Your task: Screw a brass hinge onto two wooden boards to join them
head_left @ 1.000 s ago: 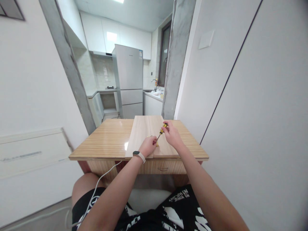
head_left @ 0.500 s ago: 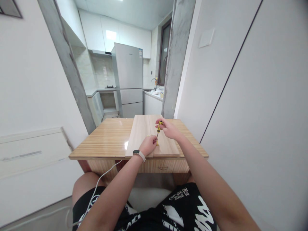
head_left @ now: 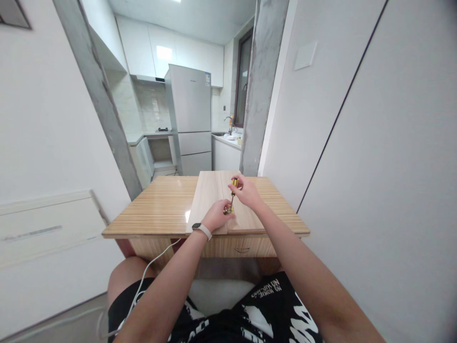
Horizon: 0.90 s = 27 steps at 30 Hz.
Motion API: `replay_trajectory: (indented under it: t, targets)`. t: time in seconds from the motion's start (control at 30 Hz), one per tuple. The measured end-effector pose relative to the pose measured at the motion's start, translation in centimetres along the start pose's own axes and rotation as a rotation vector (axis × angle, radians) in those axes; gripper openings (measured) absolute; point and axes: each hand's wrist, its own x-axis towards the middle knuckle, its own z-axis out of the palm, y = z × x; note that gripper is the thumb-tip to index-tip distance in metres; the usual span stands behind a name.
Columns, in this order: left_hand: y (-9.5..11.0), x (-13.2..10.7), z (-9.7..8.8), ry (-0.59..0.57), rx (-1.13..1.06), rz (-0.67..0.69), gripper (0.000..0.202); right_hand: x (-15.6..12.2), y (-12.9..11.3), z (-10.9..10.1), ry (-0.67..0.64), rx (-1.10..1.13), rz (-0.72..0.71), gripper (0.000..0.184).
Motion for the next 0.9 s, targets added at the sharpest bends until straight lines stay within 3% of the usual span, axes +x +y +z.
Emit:
replay_trajectory:
  t: [0.1,0.2,0.43,0.9]
  targets:
    - [-0.1,-1.0,-0.8,-0.077,0.134,0.049,0.098,-0.1,0.4,0.4,-0.006,0.014,-0.031,0.031]
    - [-0.1,-2.0,-1.1,-0.129,0.205,0.076,0.123,-0.1,0.3,0.5,-0.031,0.036,-0.017,0.031]
    - [-0.4,-2.7,-0.9,-0.118,0.220,0.048,0.110,-0.1,0.2,-0.1,-0.148,0.089,-0.014,0.040]
    - [-1.0,-2.4,-0.8,-0.110,0.224,0.094,0.108,0.4,0.8,0.5,-0.166,0.163,0.035,0.046]
